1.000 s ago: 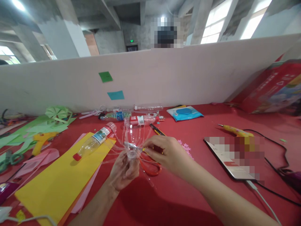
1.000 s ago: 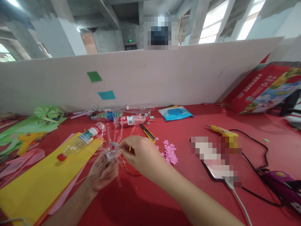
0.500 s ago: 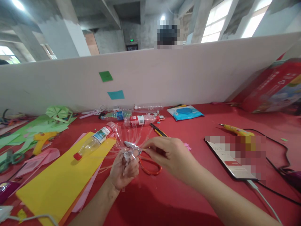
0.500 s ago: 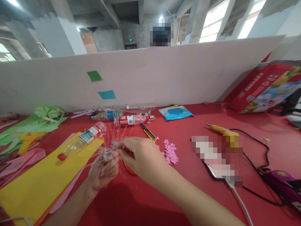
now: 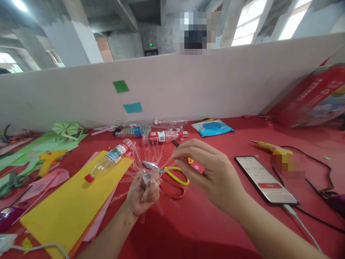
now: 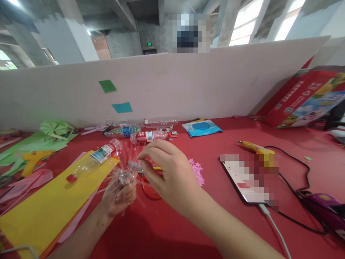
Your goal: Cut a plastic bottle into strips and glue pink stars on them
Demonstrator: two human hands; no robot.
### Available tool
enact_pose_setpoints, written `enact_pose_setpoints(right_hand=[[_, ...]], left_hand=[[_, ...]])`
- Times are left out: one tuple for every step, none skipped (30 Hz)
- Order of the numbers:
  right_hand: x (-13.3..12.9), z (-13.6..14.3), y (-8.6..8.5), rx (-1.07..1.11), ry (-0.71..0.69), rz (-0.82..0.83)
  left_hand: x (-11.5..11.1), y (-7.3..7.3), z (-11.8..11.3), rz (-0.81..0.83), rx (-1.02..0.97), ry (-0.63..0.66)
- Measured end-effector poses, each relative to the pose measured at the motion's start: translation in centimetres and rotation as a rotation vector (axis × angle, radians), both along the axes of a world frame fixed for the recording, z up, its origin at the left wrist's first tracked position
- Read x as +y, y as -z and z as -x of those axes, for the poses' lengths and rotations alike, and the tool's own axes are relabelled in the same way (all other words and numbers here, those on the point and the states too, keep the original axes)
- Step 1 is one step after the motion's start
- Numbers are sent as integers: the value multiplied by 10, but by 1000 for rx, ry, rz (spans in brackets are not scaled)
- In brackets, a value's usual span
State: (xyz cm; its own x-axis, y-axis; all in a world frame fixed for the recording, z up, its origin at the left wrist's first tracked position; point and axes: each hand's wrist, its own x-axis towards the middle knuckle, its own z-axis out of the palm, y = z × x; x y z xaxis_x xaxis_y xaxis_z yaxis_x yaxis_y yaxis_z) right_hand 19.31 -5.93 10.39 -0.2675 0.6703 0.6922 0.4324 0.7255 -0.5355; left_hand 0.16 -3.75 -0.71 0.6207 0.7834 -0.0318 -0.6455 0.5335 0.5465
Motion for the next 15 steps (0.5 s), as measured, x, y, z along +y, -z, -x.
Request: enact_pose_setpoints(right_hand=[[-1, 1, -1, -3, -11, -19], [-2, 1, -1, -6, -21, -30], [-3, 1, -1, -6, -29, -33], [-4, 1, -2, -4, -36, -33], [-5, 1, -1, -1, -43, -31], [-6, 2, -1, 2, -49, -29], [-7, 2, -1, 5, -55, -26], [-8, 2, -1, 6, -64, -23], [-9, 3, -1, 6, -76, -20], [-9, 4, -1, 6, -86, -14], [-10, 4, -1, 5, -94, -7], [-10, 5, -1, 3, -97, 1], [-10, 5, 0, -2, -100, 10], [-9, 6, 0, -9, -99, 18], [-9, 6, 1, -19, -95, 27]], left_hand=[[0, 0, 0, -4, 9, 1], [0, 0, 0, -7, 19, 5], [1, 0, -1, -8, 27, 8], [1, 0, -1, -7, 28, 9], [1, -1, -1, -6, 26, 7], [2, -1, -2, -3, 24, 7], [2, -2, -2, -2, 23, 9], [2, -3, -2, -4, 22, 9], [2, -3, -3, -9, 22, 7], [2, -4, -3, -15, 23, 4], [2, -4, -3, -23, 24, 2], [2, -4, -3, -29, 23, 0], [1, -4, -3, -32, 23, -1], [1, -4, -3, -31, 25, 2], [1, -4, -3, -26, 30, 6]])
